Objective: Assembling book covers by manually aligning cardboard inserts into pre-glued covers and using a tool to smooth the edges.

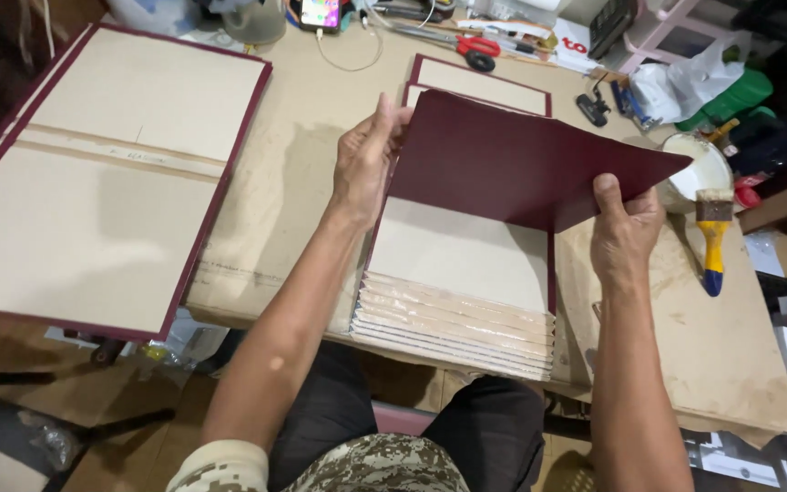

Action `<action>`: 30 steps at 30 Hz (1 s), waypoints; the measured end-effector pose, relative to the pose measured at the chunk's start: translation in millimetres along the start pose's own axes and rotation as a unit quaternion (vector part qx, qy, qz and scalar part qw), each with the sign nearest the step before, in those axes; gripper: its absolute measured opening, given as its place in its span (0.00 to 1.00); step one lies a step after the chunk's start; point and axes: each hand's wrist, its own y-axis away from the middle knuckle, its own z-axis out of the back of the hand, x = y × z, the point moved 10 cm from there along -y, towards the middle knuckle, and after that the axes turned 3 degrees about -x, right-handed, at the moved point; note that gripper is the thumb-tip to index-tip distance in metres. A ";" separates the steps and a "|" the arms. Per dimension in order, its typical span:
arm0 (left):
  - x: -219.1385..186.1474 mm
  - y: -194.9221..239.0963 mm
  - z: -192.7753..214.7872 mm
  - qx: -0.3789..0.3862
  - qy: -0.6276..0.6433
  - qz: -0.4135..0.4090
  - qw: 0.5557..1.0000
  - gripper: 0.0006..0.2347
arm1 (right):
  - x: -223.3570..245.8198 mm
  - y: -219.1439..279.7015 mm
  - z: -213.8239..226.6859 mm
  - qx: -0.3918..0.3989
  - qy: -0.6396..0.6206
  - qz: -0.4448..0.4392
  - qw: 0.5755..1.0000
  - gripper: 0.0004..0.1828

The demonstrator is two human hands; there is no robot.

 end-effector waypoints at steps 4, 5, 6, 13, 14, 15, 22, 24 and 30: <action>-23.4 33.5 12.3 0.066 -0.184 -0.048 0.980 0.30 | 46.1 39.4 5.4 0.036 0.234 -0.009 0.971 0.30; -35.0 54.8 -0.2 0.163 -0.245 -0.114 0.949 0.22 | 58.3 51.9 0.0 0.082 0.260 0.017 0.962 0.22; -41.4 81.7 -10.5 0.260 -0.302 -0.175 0.900 0.21 | 69.1 68.5 -4.0 0.124 0.286 0.040 0.949 0.15; -23.9 160.6 15.4 0.283 -0.376 -0.322 0.822 0.12 | -77.1 126.6 118.3 0.054 -0.078 -0.263 0.960 0.22; -25.8 167.0 15.1 0.290 -0.372 -0.320 0.821 0.11 | -81.9 129.1 121.7 0.086 -0.088 -0.277 0.953 0.20; -28.0 173.4 14.3 0.297 -0.369 -0.318 0.821 0.10 | -86.0 132.0 125.6 0.117 -0.098 -0.290 0.945 0.19; -11.5 191.0 41.0 0.255 -0.392 -0.338 0.817 0.09 | -97.2 154.1 113.2 0.264 -0.236 -0.380 0.855 0.27; -12.7 190.6 54.7 0.173 -0.386 -0.316 0.849 0.12 | -30.9 146.7 103.5 0.409 -0.153 0.055 0.898 0.29; 99.0 223.5 104.2 -0.005 0.066 0.353 0.933 0.26 | -28.6 152.7 48.4 0.138 0.149 -0.366 0.908 0.36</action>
